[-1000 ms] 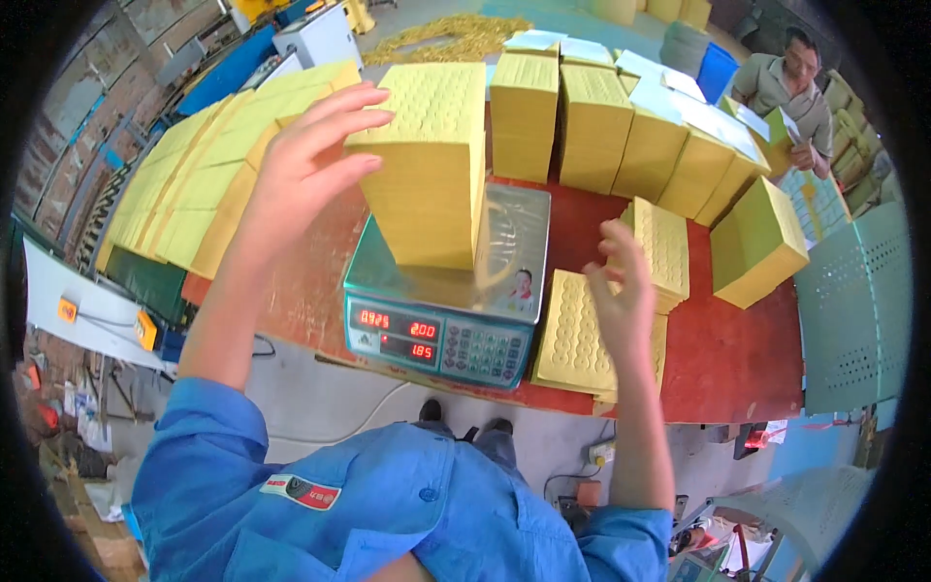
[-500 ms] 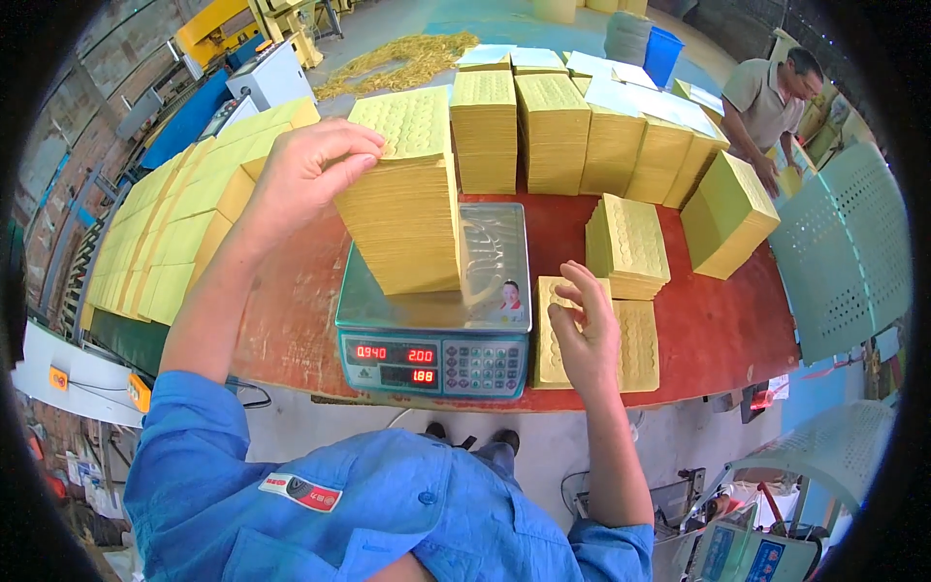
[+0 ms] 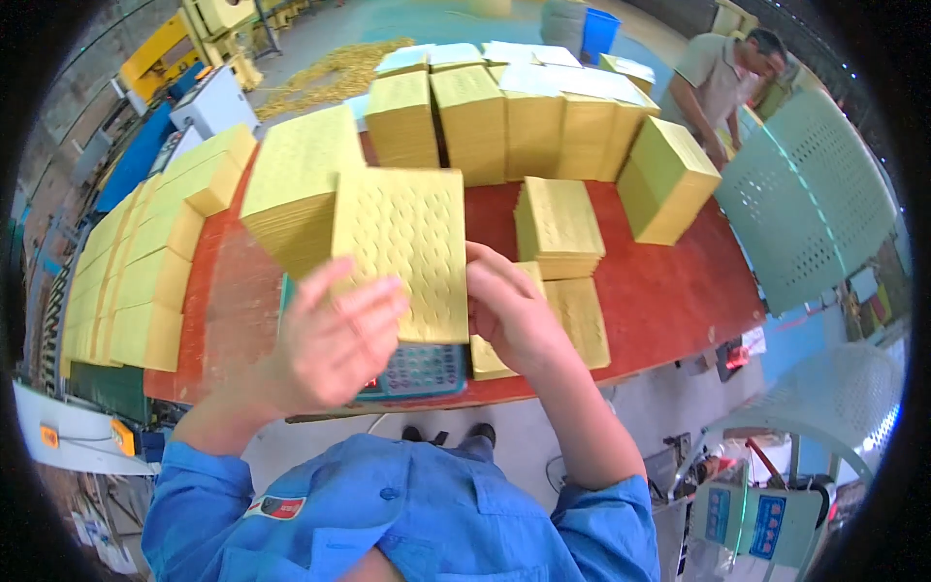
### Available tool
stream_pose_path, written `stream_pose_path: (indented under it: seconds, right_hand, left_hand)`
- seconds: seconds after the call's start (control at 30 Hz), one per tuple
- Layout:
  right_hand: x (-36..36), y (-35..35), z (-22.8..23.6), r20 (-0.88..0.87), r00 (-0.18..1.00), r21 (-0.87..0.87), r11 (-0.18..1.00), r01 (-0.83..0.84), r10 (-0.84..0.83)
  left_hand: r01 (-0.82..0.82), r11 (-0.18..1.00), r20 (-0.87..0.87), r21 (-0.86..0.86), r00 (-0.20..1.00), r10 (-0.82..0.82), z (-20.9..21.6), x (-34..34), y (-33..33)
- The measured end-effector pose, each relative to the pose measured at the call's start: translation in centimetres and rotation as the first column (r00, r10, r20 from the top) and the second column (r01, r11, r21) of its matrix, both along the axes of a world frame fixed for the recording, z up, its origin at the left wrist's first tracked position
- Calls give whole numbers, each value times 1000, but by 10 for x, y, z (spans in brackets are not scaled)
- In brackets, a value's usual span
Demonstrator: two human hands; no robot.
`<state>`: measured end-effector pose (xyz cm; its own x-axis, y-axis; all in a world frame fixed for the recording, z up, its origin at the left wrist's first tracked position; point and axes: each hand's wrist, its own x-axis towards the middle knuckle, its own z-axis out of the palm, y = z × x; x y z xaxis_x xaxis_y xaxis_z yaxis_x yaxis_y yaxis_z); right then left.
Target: The recorder is weighing stacks of yellow paper on a digital scale, adjusting the count to reach a target weight, and then placing them on a table.
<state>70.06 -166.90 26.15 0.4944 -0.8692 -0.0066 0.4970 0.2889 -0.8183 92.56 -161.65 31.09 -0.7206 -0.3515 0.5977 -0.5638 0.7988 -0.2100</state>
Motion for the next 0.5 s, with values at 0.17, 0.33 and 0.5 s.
stream_pose_path:
  seconds: [0.17, 0.33, 0.5]
  right_hand:
    - [-60, -43, -21, -364, 839, -237, 911, 336, -404]
    - [-137, -139, -41, -384, 848, -261, 924, 279, -364]
    - [-173, -181, -74, -339, 888, -103, 950, 294, -311]
  left_hand:
    - [48, 980, -193, 192, 981, -10, 21, -31, 16]
    - [-42, 964, -415, -263, 907, -74, 63, -58, 77]
    - [138, 842, -48, -521, 981, -190, 79, -27, 88]
